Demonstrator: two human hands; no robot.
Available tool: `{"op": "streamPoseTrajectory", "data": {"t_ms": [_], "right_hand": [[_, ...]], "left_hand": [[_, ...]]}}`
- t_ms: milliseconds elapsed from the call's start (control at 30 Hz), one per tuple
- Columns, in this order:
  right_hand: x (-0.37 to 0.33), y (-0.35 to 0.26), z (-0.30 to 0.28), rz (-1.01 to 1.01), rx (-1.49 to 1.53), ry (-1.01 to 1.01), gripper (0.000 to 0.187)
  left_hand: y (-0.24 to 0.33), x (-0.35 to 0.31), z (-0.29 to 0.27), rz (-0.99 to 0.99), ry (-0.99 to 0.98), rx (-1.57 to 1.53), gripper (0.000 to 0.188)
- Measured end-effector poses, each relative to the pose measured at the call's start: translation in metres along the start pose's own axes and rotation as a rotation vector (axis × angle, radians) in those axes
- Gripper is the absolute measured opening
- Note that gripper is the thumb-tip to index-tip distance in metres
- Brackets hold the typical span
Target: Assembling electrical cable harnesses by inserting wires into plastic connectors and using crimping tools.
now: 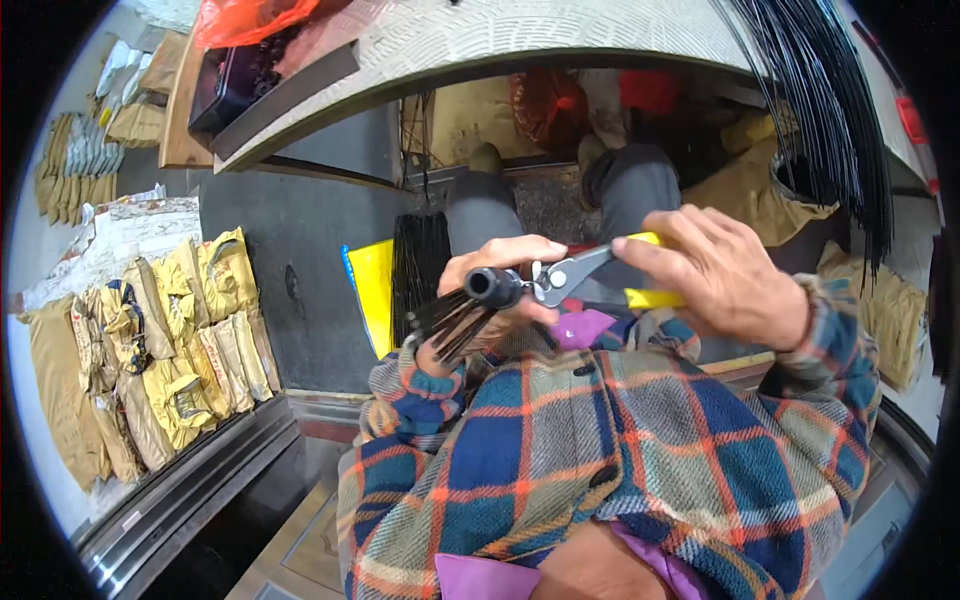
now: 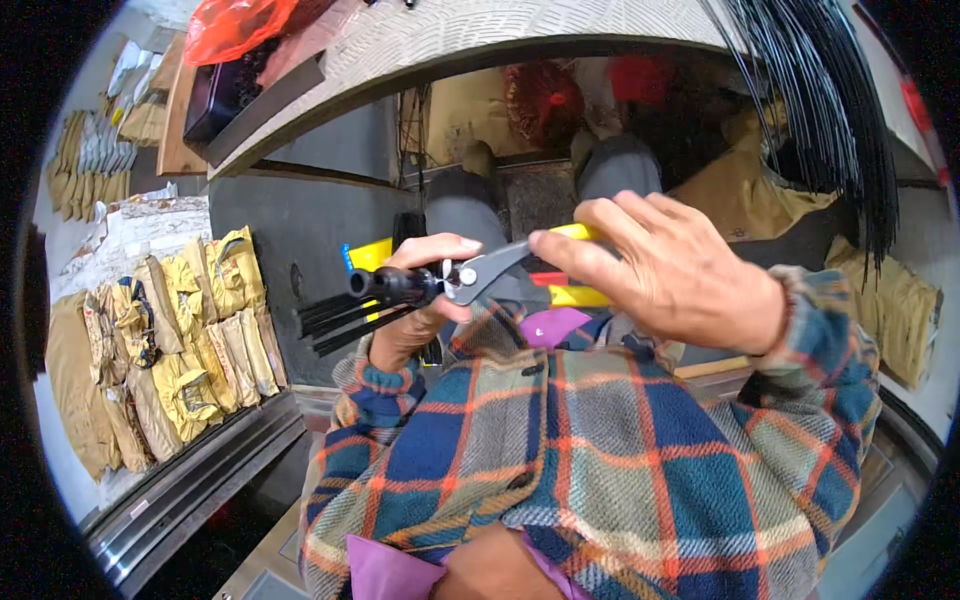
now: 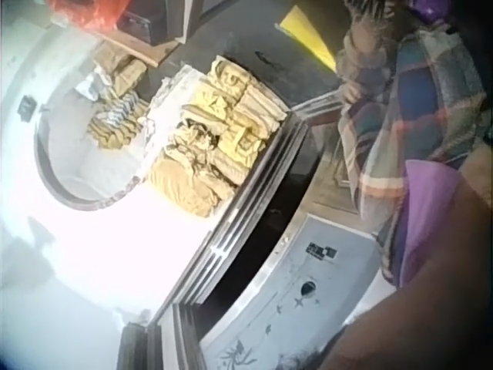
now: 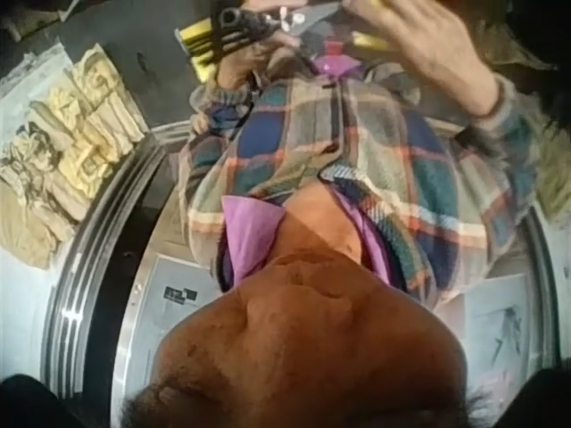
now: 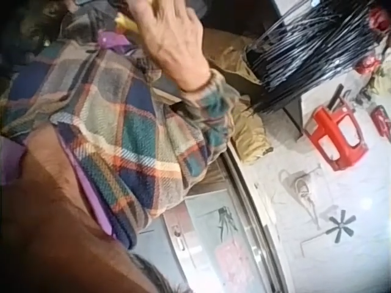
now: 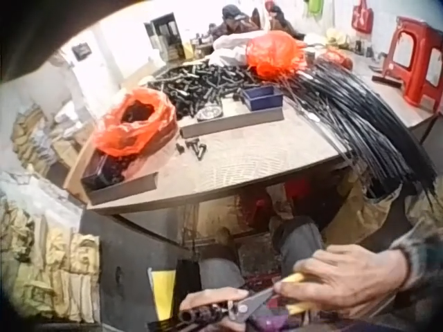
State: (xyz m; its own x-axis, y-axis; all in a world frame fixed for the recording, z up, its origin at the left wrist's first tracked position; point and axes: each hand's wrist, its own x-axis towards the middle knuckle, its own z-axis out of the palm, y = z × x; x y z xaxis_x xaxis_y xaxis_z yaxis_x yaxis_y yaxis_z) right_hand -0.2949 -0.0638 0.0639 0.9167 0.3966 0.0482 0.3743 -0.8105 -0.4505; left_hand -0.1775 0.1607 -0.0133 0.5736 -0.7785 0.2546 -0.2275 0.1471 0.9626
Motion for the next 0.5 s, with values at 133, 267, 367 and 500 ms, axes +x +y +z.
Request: {"op": "streamPoseTrajectory", "data": {"t_ms": [133, 267, 367, 500], "right_hand": [[0.001, 0.007, -0.016, 0.212, 0.589, -0.466, 0.041], [-0.005, 0.027, 0.000, 0.318, 1.503, -0.519, 0.054], [0.002, 0.013, -0.008, -0.113, 0.081, -0.042, 0.053], [0.002, 0.012, 0.022, 0.014, -0.186, 0.091, 0.032]], "left_hand": [[0.013, 0.006, -0.013, -0.293, -0.314, -0.315, 0.053], [0.000, 0.005, -0.012, -0.224, -0.315, -0.447, 0.045], [-0.007, 0.007, -0.003, 0.189, -0.121, 0.114, 0.067], [-0.002, 0.001, 0.007, -0.009, 0.026, 0.039, 0.065]]}}
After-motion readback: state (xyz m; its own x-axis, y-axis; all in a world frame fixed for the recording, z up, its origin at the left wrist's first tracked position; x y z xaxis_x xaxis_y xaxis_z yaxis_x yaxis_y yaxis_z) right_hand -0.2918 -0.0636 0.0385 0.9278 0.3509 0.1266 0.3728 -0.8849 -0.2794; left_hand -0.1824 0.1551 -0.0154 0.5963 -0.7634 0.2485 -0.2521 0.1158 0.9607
